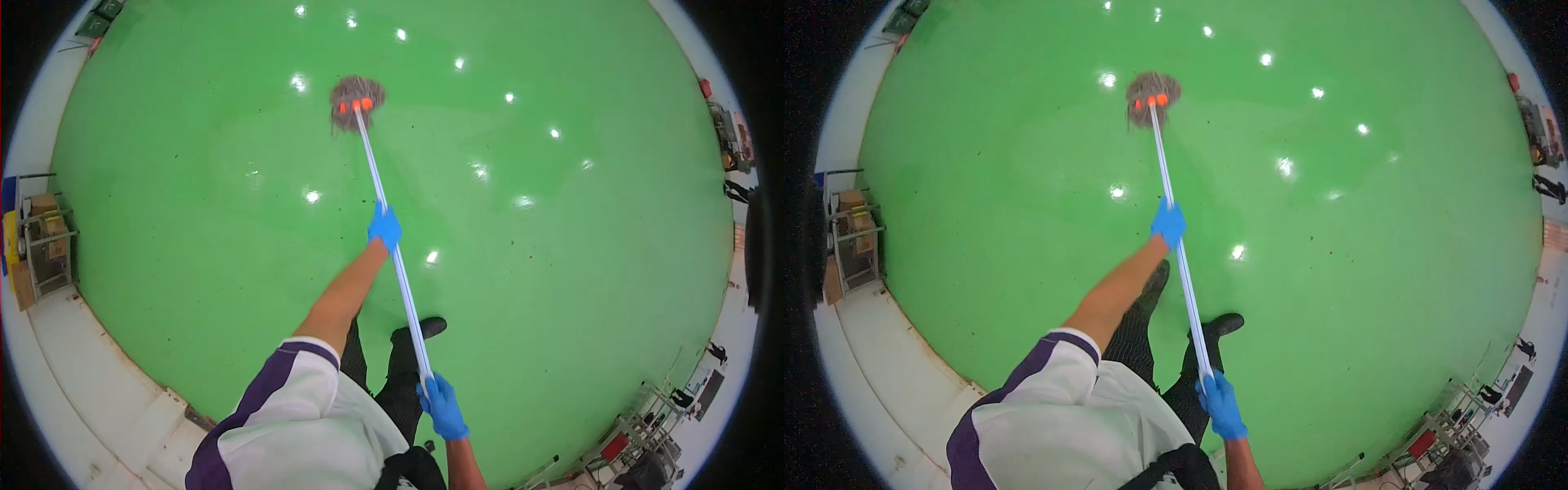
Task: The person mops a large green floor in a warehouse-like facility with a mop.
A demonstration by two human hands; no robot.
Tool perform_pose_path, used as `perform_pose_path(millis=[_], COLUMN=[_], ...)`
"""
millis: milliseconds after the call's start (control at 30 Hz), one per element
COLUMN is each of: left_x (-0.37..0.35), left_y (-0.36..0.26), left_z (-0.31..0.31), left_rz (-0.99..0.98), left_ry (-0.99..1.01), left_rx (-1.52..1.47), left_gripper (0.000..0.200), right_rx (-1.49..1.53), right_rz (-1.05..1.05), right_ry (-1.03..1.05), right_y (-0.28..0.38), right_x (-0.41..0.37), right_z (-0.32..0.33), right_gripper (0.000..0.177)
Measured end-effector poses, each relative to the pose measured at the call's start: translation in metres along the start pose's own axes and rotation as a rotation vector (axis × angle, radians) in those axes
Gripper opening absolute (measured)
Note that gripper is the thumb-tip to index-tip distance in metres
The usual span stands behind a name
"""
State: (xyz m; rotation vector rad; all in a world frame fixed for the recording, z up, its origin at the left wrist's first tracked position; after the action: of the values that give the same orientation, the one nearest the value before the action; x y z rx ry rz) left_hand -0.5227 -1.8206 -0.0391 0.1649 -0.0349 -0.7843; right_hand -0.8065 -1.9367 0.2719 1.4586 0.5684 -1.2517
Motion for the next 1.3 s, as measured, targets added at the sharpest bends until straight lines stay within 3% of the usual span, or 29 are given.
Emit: perform_pose_path(millis=[67,133,200,300,367,433,467,533,567,600,667,733,800,833,867,933,967,1000,1033,1133,1233,1267,1300], left_x=[0.019,0.040,0.014,-0.033,-0.064,-0.079,-0.080,-0.070,-0.062,-0.043,0.010,0.033,0.013,0.002,-0.028,-0.097,-0.120,-0.144,-0.167,-0.158,-0.115,-0.096,-0.081], left_y=[0.046,0.055,0.012,-0.050,-0.103,-0.124,-0.124,-0.118,-0.111,-0.085,-0.013,0.041,0.047,0.044,0.005,-0.058,-0.072,-0.085,-0.099,-0.057,0.018,0.051,0.082], left_z=[0.041,0.088,0.089,0.136,0.127,0.125,0.120,0.082,0.067,0.047,0.020,0.021,0.022,0.026,0.005,0.029,0.055,0.081,0.108,0.100,0.020,-0.005,-0.020], left_rz=[-0.019,-0.248,-0.155,-0.169,-0.192,-0.242,-0.267,-0.210,-0.182,-0.155,-0.142,-0.172,-0.168,-0.162,-0.111,-0.005,-0.018,-0.029,-0.038,-0.001,0.048,0.054,0.061], left_ry=[0.013,0.290,0.063,-0.052,0.104,0.226,0.269,0.135,0.082,0.036,0.023,0.073,0.107,0.136,0.065,0.068,0.114,0.162,0.212,0.175,0.048,0.014,0.008], left_rx=[-0.014,-0.132,-0.492,-0.710,-0.765,-0.818,-0.838,-0.764,-0.742,-0.673,-0.448,-0.186,-0.214,-0.246,-0.238,-0.639,-0.703,-0.768,-0.831,-0.872,-0.663,-0.551,-0.448], left_gripper=[0.012,0.014,0.016,0.025,0.023,0.018,0.015,0.009,0.009,0.009,0.010,0.013,0.012,0.012,0.011,0.014,0.014,0.015,0.017,0.014,0.011,0.011,0.011], right_rx=[0.089,0.176,0.044,-0.150,-0.169,-0.829,-0.826,-0.575,-0.581,-0.582,-0.537,-0.502,-0.471,-0.488,-0.631,-0.867,-0.743,-0.826,-0.848,-0.902,-0.888,-0.891,-0.820], right_rz=[-0.037,-0.050,-0.125,-0.256,-0.311,0.390,0.390,-0.286,-0.254,-0.081,0.044,-0.019,0.050,0.245,0.126,-0.144,-0.259,-0.333,-0.304,-0.222,-0.209,0.000,0.028], right_ry=[0.048,0.095,0.008,-0.113,-0.166,-0.141,-0.139,-0.277,-0.336,-0.275,-0.220,-0.224,-0.136,-0.077,-0.098,-0.153,-0.261,-0.192,-0.205,-0.280,-0.353,-0.217,-0.203], right_y=[0.038,0.053,0.044,0.032,-0.004,-0.044,-0.051,-0.033,-0.015,-0.005,0.029,0.039,0.032,0.035,0.014,-0.001,-0.003,0.021,0.021,0.010,0.028,0.025,0.040], right_x=[-0.010,-0.032,-0.062,-0.113,-0.140,-0.147,-0.136,-0.109,-0.089,-0.064,-0.012,0.006,0.013,-0.006,-0.025,-0.077,-0.109,-0.139,-0.151,-0.129,-0.054,-0.019,0.001], right_z=[-0.025,-0.023,0.019,0.059,0.084,0.100,0.101,0.076,0.057,0.038,-0.016,-0.054,-0.071,-0.068,-0.044,0.005,0.020,0.022,0.023,0.009,-0.049,-0.059,-0.085], right_gripper=[0.025,0.024,0.025,0.027,0.030,0.028,0.028,0.037,0.045,0.044,0.044,0.045,0.046,0.046,0.046,0.045,0.045,0.029,0.029,0.034,0.044,0.046,0.046])
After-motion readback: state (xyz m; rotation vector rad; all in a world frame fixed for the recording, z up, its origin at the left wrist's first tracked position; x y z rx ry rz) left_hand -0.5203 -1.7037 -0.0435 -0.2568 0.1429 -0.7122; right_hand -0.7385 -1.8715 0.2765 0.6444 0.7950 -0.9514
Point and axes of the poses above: each hand's wrist, its own x-axis towards the middle knuckle, its own z-axis out of the back of the hand, y = z × x, the point moved 2 cm from there along x, towards the middle knuckle, and after that the axes turned 15 degrees about -y, right-handed, at the moved point
